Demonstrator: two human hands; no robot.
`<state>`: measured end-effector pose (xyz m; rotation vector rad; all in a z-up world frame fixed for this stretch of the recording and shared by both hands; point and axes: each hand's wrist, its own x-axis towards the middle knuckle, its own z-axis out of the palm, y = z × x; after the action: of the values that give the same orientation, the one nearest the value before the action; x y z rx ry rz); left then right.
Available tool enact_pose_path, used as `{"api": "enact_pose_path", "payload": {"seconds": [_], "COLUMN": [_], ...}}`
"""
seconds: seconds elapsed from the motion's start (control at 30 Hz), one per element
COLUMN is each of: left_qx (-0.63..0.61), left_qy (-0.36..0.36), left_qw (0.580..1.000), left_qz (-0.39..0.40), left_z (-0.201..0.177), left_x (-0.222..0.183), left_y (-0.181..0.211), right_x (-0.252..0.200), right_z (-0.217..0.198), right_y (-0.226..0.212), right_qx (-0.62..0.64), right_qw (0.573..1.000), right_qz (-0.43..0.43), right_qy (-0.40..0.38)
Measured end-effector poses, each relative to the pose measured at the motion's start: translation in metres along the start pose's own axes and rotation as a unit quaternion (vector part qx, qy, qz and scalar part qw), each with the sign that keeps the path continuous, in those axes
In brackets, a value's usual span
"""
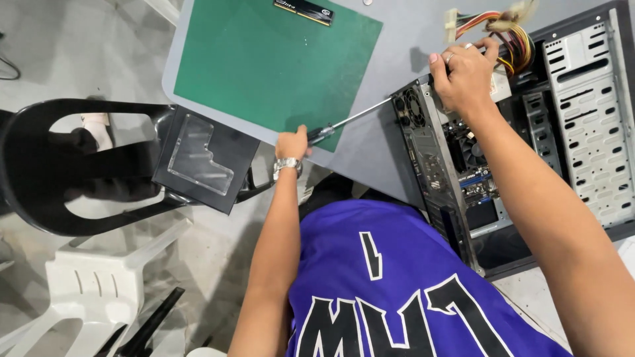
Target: Removing internal components such as a hard drive from a desktop computer case using a screwdriver.
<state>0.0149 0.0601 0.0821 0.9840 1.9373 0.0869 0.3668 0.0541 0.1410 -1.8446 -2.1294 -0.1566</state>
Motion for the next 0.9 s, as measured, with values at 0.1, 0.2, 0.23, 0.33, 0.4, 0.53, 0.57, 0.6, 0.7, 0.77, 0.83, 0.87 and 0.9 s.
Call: {"api": "enact_pose_path", "payload": {"seconds": [0.1, 0.2, 0.23, 0.33, 0.4, 0.53, 0.57, 0.6, 0.7, 0.77, 0.83, 0.87, 0.9], "left_qx": [-0.169, -0.41, -0.467, -0.415, -0.277, -0.149, -0.15, -0.261, -0.404, -0.443, -0.172, -0.175, -0.113], "left_qy": [-0.097, -0.099, -0.088, -0.052, -0.017, -0.029, -0.031, -0.079, -0.135, -0.144, -0.049, -0.048, -0.076], "left_qw": [0.98, 0.906, 0.875, 0.905, 0.959, 0.988, 0.988, 0.962, 0.901, 0.881, 0.984, 0.983, 0.99], "left_qz": [-0.033, 0.034, 0.089, 0.084, 0.058, -0.019, -0.022, 0.024, 0.077, 0.085, -0.002, -0.007, -0.034], "left_z": [0.007, 0.026, 0.031, 0.012, -0.004, -0.034, -0.023, -0.014, -0.008, -0.016, -0.032, -0.036, -0.04], "left_x": [0.012, 0.03, 0.033, 0.008, -0.011, -0.034, -0.015, 0.004, 0.017, 0.001, -0.027, -0.031, -0.034], "left_y": [-0.016, -0.038, -0.044, -0.026, -0.006, 0.027, 0.014, 0.001, -0.01, 0.004, 0.025, 0.026, 0.028], "right_x": [0.0, 0.001, 0.001, 0.001, 0.001, 0.002, 0.001, 0.001, 0.001, 0.002, 0.002, 0.002, 0.003], "right_z": [-0.001, -0.001, -0.001, 0.004, 0.001, 0.0, 0.0, 0.002, 0.003, 0.002, 0.001, -0.001, -0.002], "right_y": [-0.001, -0.002, -0.002, 0.0, -0.001, -0.003, -0.002, -0.002, -0.002, -0.002, -0.004, -0.006, -0.007], "right_qx": [0.026, 0.032, 0.032, 0.011, 0.006, 0.014, 0.013, 0.015, 0.017, 0.015, 0.0, 0.001, 0.01], "right_qw": [1.0, 0.999, 0.999, 1.0, 1.0, 1.0, 1.0, 1.0, 1.0, 1.0, 1.0, 1.0, 1.0], "right_qz": [0.009, 0.019, 0.021, 0.0, -0.003, 0.005, 0.003, 0.009, 0.011, 0.006, -0.002, -0.006, 0.002], "right_qy": [-0.006, -0.009, -0.013, 0.013, 0.007, -0.002, -0.006, -0.003, 0.002, 0.005, 0.007, 0.003, -0.009]}}
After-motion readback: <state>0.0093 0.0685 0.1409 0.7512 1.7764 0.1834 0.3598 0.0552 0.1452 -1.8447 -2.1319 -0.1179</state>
